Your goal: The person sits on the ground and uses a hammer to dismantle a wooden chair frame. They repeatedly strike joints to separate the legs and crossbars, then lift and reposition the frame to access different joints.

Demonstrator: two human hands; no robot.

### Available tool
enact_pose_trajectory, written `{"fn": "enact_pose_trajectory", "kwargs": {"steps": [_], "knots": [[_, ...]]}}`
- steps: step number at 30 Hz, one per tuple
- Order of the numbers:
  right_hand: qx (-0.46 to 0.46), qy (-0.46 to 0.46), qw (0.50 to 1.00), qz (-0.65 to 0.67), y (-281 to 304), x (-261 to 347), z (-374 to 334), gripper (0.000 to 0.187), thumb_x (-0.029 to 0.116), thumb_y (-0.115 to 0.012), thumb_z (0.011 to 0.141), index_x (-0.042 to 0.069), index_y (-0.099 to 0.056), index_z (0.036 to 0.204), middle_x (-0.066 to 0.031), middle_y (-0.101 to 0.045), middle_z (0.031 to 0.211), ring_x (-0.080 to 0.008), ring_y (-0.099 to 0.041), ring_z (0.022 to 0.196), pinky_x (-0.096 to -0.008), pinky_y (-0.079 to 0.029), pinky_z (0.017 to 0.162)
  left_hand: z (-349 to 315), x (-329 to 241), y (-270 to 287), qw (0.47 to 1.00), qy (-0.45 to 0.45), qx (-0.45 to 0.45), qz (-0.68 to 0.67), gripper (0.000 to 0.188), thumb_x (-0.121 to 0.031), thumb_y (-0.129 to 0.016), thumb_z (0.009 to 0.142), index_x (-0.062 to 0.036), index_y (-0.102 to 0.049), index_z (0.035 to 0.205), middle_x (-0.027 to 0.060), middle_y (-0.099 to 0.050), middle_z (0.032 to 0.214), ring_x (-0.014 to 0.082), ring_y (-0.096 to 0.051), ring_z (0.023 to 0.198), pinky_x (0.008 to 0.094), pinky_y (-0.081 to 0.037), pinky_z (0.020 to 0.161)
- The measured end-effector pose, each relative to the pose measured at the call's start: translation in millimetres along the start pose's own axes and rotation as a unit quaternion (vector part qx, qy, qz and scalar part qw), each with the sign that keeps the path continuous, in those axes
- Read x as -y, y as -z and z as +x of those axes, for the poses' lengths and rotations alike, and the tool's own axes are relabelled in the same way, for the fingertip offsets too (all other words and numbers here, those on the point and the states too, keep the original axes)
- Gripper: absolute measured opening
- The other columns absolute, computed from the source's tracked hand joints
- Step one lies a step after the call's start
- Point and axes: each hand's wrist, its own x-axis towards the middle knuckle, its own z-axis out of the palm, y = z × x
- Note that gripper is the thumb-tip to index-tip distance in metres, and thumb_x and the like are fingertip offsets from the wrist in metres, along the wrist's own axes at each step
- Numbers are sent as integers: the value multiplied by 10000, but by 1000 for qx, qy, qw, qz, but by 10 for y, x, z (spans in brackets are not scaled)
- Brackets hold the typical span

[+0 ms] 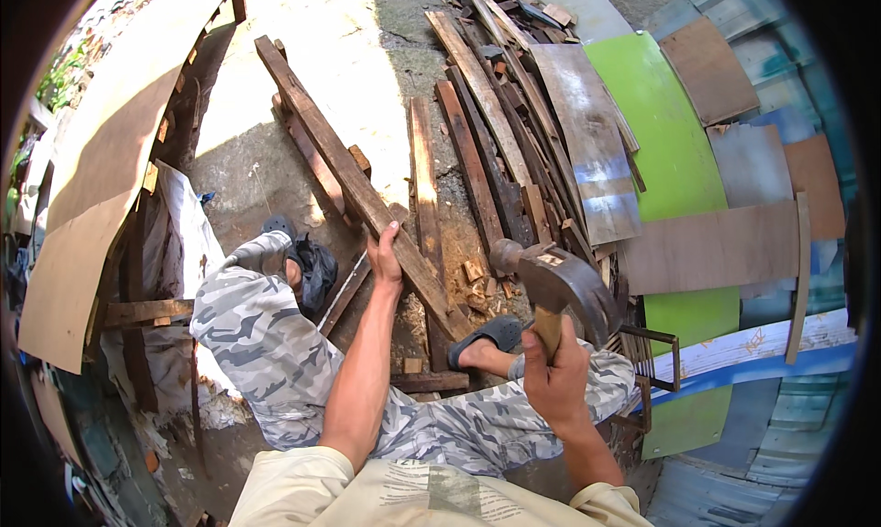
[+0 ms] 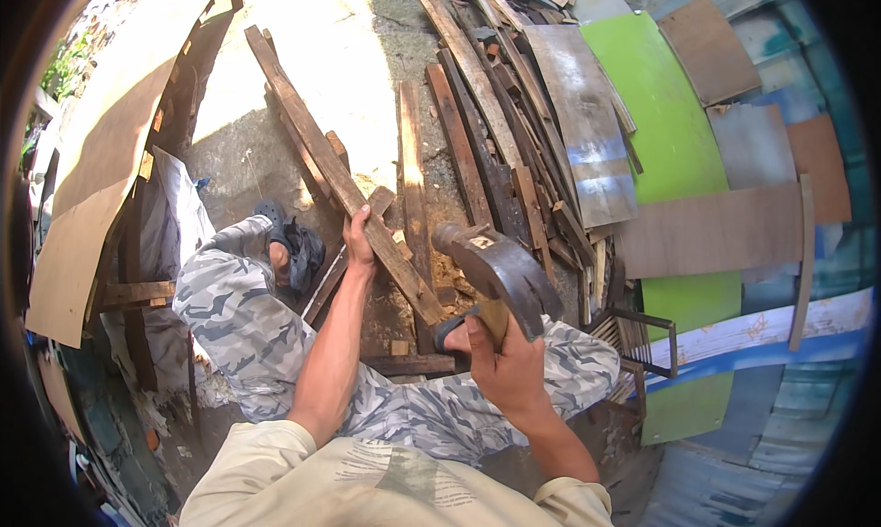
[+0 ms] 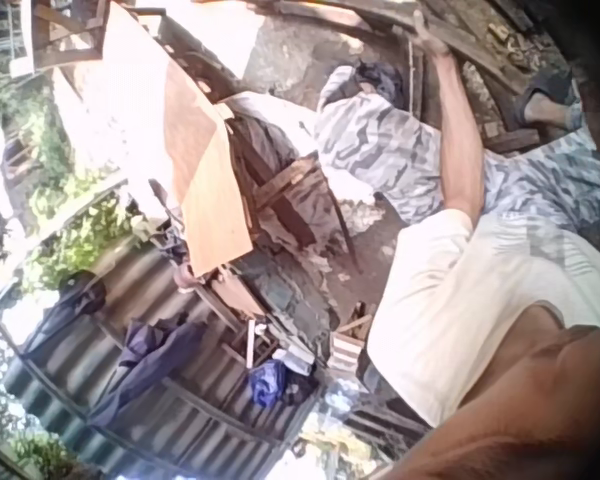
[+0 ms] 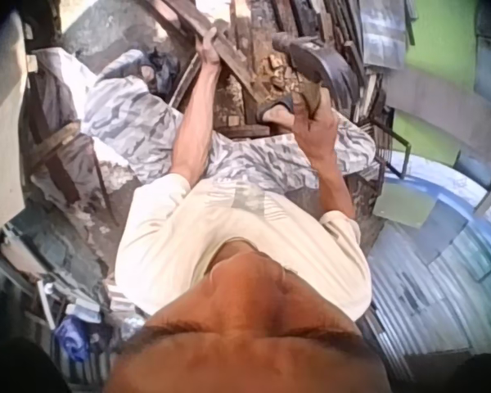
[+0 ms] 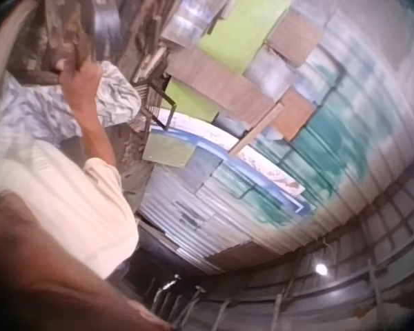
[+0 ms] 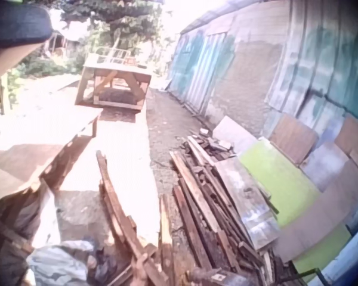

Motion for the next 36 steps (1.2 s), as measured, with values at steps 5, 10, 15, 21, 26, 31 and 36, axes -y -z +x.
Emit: {"fn": "enact_pose_trajectory", "kwargs": {"steps": [5,10,15,21,26,31,36], "knots": [[83,-112,989,-42,-462,-728,-225,347,312,-652,967,-28,-583,944,-196,-637,678,-399,-652,623,-419,-491,556,-113,-150,-96,1000,-7,9,10,473,-374,-631,895,-1,-487,1148,130,-575,817,259,-650,606,385,-590,583],[34,-181,983,-14,-911,-1491,-347,492,403,-803,837,-29,-619,983,-153,-686,734,-304,-686,612,-395,-516,562,-125,-136,-29,999,30,31,8,531,-492,-575,915,9,-527,1084,136,-610,828,283,-683,670,391,-580,624],[18,-141,989,45,-1132,-1558,-203,671,435,-894,709,-43,-631,1099,-166,-719,912,-263,-703,758,-384,-551,702,-125,-129,97,989,40,132,56,718,-704,-444,907,-8,-549,1048,163,-633,846,325,-699,867,432,-547,819],[81,-182,979,37,-1072,-1526,-106,723,450,-909,677,-52,-626,1113,-178,-720,951,-280,-699,872,-397,-542,803,-259,-116,52,968,81,221,86,1029,-955,-290,766,-5,-567,1049,222,-663,918,297,-684,852,424,-557,786],[99,-209,965,124,-1092,-1534,-155,748,443,-904,692,-50,-592,1160,-169,-706,1019,-265,-683,938,-375,-531,849,-189,13,153,968,83,222,86,1063,-964,-156,760,-32,-586,1034,181,-673,867,249,-685,843,384,-561,780],[92,-268,926,250,-1200,-1664,-239,698,256,-911,729,-60,-532,1223,-147,-677,1137,-212,-662,1015,-343,-535,892,-177,81,169,966,87,218,104,1073,-968,-154,755,-25,-578,1044,162,-666,833,236,-684,785,376,-573,721],[92,-260,925,261,-1183,-1613,-179,653,215,-895,747,-50,-536,1223,-141,-675,1145,-207,-660,1016,-341,-529,906,-92,163,286,968,47,172,179,1073,-964,-149,761,-30,-570,1079,150,-669,814,223,-682,752,389,-579,688]]}}
